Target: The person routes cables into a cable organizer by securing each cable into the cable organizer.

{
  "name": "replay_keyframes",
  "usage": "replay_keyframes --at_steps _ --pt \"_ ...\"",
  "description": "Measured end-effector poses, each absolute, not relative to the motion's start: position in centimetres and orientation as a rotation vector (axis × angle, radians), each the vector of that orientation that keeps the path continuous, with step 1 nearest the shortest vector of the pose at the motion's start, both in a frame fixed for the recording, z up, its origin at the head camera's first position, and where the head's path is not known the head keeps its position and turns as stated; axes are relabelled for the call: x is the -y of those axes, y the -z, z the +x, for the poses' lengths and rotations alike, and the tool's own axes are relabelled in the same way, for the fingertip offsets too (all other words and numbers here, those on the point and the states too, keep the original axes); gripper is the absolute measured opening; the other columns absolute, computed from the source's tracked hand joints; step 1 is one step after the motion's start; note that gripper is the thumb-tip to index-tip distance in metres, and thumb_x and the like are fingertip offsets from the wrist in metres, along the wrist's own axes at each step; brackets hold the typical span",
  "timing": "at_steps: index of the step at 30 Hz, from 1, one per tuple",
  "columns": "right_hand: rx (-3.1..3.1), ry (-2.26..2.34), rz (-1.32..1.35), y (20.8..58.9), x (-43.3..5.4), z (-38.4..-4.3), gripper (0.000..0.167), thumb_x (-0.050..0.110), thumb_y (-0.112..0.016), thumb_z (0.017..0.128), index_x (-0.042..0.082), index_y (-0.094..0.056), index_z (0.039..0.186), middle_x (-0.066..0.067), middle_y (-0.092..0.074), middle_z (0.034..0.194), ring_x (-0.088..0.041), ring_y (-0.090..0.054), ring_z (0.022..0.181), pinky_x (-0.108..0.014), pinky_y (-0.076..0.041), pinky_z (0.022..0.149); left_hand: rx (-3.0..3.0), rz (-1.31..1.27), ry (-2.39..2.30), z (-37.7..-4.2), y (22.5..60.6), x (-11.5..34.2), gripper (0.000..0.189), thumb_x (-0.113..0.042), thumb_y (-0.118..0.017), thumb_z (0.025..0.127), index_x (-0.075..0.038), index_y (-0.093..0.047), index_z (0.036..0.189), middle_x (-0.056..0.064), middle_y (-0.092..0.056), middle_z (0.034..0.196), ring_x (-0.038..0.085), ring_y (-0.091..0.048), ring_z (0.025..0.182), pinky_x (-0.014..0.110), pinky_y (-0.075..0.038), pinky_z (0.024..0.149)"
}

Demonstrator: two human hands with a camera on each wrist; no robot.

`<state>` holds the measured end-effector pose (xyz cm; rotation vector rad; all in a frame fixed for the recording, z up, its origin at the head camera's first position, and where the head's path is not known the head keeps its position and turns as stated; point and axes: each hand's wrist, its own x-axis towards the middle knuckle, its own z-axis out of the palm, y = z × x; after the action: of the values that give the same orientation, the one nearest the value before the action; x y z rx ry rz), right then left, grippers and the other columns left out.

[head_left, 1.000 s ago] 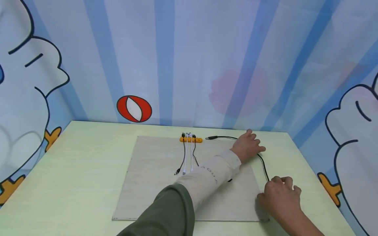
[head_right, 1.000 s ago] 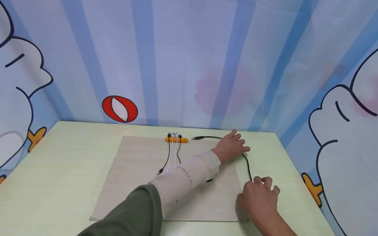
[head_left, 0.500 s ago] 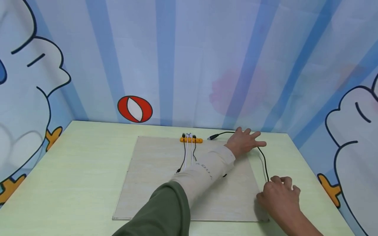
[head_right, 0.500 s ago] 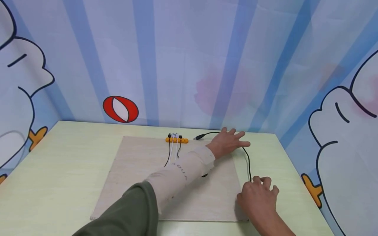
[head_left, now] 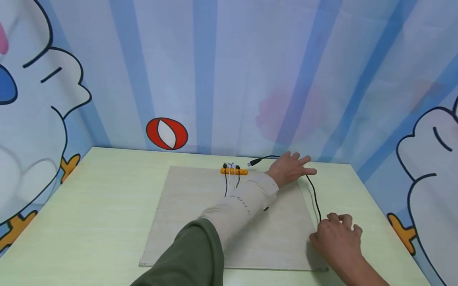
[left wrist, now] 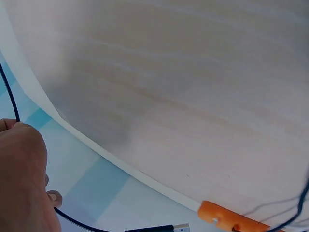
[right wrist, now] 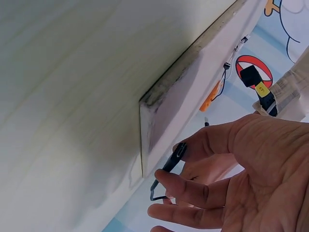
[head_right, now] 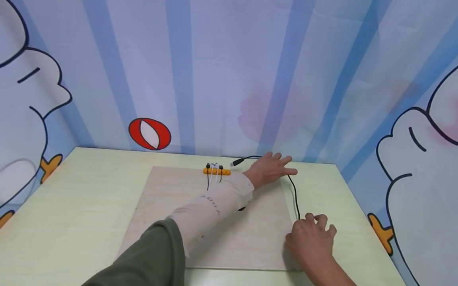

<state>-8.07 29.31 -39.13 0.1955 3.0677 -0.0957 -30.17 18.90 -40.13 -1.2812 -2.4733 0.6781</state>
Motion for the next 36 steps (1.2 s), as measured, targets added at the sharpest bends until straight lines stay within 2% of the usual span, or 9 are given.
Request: replay_keyframes --at_steps 8,16,19,26,33,36 --pt "-3.075 0.108 0.175 39.4 -28.5 -8.3 0.024 0.014 -0.07 0.094 0.003 -0.066 0.072 -0.033 -0.067 0.123 -0.068 -0.047 0.134 -0.085 -0.041 0.102 2.459 -1.276 -0.696 -30.4 39.9 -17.0 0.055 -0.015 -0.047 0.123 -0.047 -0.034 0.165 -0.002 -0.042 0.168 0.016 -0.062 0.117 0.03 -0.054 0.093" --pt "-3.052 0.055 0.194 39.4 -27.4 -8.7 0.023 0.016 -0.071 0.094 -0.003 -0.072 0.083 -0.034 -0.066 0.131 -0.066 -0.046 0.138 -0.084 -0.041 0.107 2.397 -1.275 -0.688 -30.7 40.1 -15.2 0.052 -0.014 -0.044 0.123 -0.045 -0.037 0.164 -0.001 -0.046 0.165 0.016 -0.063 0.115 0.03 -0.055 0.092" --pt "-3.054 0.039 0.185 39.4 -27.0 -8.7 0.022 0.016 -0.071 0.094 -0.002 -0.071 0.081 -0.034 -0.066 0.133 -0.065 -0.046 0.14 -0.085 -0.04 0.109 2.39 -1.283 -0.693 -30.9 40.1 -14.6 0.052 -0.014 -0.044 0.123 -0.045 -0.037 0.164 0.0 -0.046 0.166 0.017 -0.063 0.116 0.03 -0.056 0.094" --pt "-3.07 0.023 0.14 39.5 -26.2 -9.0 0.022 0.016 -0.072 0.093 -0.001 -0.07 0.079 -0.034 -0.067 0.13 -0.065 -0.047 0.139 -0.086 -0.041 0.109 2.392 -1.284 -0.691 -31.1 39.9 -13.2 0.054 -0.013 -0.046 0.122 -0.044 -0.038 0.166 0.001 -0.047 0.167 0.018 -0.065 0.118 0.03 -0.057 0.096" --pt "-3.114 0.011 0.083 39.7 -25.6 -9.0 0.024 0.017 -0.073 0.093 -0.005 -0.072 0.084 -0.033 -0.069 0.128 -0.064 -0.05 0.136 -0.083 -0.044 0.106 2.395 -1.28 -0.687 -31.0 39.7 -11.7 0.052 -0.016 -0.04 0.124 -0.045 -0.039 0.167 0.001 -0.047 0.168 0.018 -0.065 0.12 0.03 -0.057 0.097" --pt "-3.135 0.016 0.058 39.6 -25.2 -9.0 0.024 0.016 -0.073 0.093 -0.007 -0.072 0.085 -0.033 -0.069 0.128 -0.064 -0.051 0.136 -0.083 -0.045 0.105 2.394 -1.28 -0.655 -31.2 39.7 -10.8 0.047 -0.016 -0.037 0.125 -0.042 -0.043 0.163 0.001 -0.051 0.163 0.018 -0.065 0.116 0.029 -0.056 0.095"
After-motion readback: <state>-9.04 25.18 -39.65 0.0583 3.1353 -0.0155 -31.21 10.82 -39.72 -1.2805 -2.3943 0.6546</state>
